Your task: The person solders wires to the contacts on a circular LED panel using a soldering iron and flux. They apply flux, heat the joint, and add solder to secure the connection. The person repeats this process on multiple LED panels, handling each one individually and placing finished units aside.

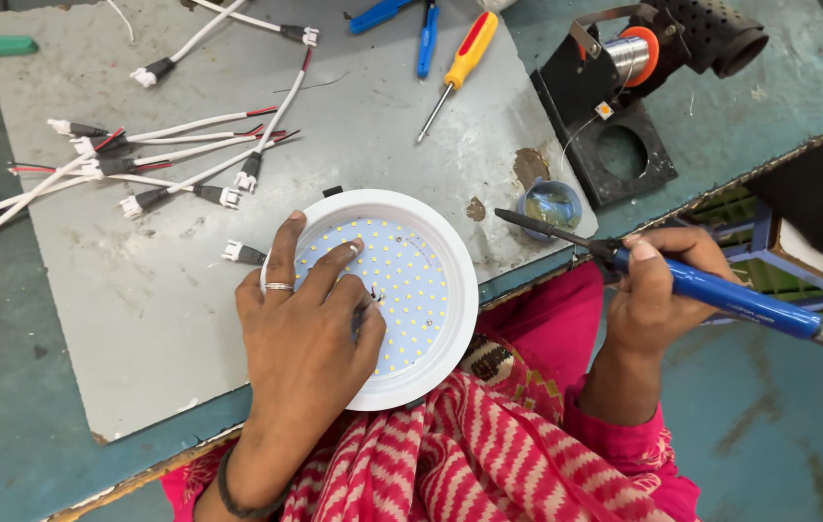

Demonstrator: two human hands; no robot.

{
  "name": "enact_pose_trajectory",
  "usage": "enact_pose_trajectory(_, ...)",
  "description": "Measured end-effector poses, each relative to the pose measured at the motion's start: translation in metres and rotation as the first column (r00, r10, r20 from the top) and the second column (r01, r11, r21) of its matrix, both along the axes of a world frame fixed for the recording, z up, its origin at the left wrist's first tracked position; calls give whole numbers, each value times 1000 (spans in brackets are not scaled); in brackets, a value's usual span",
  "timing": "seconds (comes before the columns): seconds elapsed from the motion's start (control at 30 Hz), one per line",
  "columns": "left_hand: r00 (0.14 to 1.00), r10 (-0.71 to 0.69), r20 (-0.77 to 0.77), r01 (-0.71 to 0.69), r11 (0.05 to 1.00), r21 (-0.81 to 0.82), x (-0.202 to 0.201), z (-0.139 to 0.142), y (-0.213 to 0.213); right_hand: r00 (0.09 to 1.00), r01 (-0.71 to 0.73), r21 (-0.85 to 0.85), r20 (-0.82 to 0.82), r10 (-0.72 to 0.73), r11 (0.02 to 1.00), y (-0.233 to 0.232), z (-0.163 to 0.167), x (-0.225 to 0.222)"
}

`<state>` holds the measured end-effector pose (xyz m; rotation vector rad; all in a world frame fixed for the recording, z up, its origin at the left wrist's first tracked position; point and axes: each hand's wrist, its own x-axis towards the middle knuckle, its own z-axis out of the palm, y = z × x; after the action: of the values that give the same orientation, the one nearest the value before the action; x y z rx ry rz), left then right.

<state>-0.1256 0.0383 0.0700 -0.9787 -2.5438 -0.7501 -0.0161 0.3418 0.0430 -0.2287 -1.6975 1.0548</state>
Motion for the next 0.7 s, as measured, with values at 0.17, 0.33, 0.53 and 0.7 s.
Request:
enact_pose_trajectory(0.17,1000,27,5,-27,1000,-1,1,-2,-11,999,18,56,-51,-15,998,7,-5,7)
enact_pose_trajectory(0.33,995,87,47,-88,996,24,0,-3,-44,997,-57,-9,-55,57,998,11,-13,17)
enact_pose_trajectory(0.53,989,131,73,-135,990,49,-6,-4,-74,974,-224,-12,15,224,974,-1,-22,20)
enact_pose_trajectory(0.7,990,116,83,-124,988,95,-19,-7,-90,957,-261,-17,127,261,965,-18,-16,12)
